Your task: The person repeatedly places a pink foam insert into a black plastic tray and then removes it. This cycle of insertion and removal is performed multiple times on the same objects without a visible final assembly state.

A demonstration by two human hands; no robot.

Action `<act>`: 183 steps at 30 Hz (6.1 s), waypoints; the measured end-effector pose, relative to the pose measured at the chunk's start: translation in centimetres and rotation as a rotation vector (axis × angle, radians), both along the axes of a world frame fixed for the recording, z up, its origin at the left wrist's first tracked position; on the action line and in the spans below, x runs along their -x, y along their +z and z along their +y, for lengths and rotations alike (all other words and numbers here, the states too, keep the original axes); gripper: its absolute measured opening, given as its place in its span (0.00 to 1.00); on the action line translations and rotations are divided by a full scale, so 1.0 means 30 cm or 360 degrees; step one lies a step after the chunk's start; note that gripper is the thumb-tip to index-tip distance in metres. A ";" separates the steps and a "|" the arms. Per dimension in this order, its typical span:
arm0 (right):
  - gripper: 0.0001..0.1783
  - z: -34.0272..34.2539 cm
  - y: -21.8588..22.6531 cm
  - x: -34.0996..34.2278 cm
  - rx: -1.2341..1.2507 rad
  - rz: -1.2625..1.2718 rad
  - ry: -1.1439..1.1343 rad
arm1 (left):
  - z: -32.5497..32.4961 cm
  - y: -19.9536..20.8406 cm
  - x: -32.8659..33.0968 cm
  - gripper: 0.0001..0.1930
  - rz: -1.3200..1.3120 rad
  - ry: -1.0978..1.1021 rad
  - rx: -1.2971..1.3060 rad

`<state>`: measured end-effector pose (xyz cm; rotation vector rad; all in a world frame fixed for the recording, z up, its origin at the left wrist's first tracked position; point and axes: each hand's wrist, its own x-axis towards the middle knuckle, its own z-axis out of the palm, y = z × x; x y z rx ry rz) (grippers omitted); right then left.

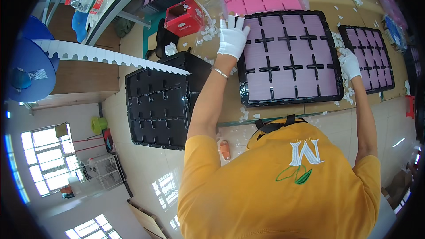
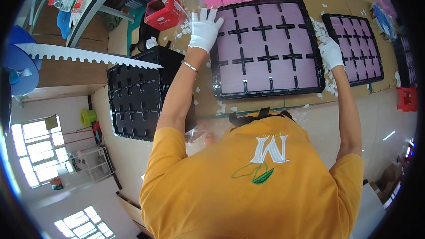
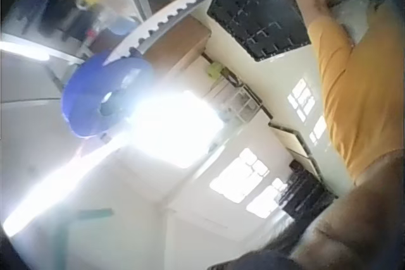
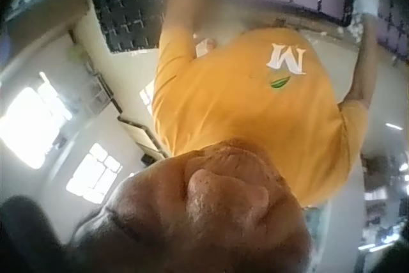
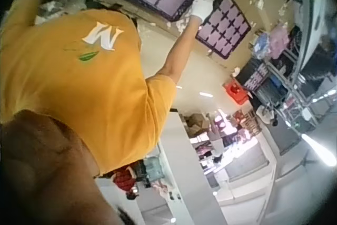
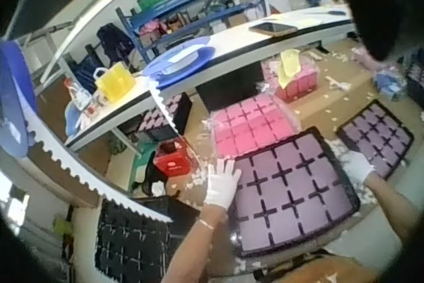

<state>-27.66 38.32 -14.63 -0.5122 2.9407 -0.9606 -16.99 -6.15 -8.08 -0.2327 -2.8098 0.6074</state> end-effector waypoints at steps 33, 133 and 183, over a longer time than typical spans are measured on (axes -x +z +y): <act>0.23 -0.009 -0.009 0.115 0.0371 -0.0377 0.0141 | 0.022 -0.020 -0.416 0.17 -0.0142 0.1146 -0.2805; 0.48 0.055 -0.177 0.000 0.0946 -0.1420 -0.0389 | 0.119 -0.344 -0.498 0.22 0.0104 0.1169 -0.3109; 0.14 -1.039 0.458 -0.415 0.1306 -0.1044 0.0761 | 0.073 0.210 -0.449 0.07 0.0590 0.0534 -0.3503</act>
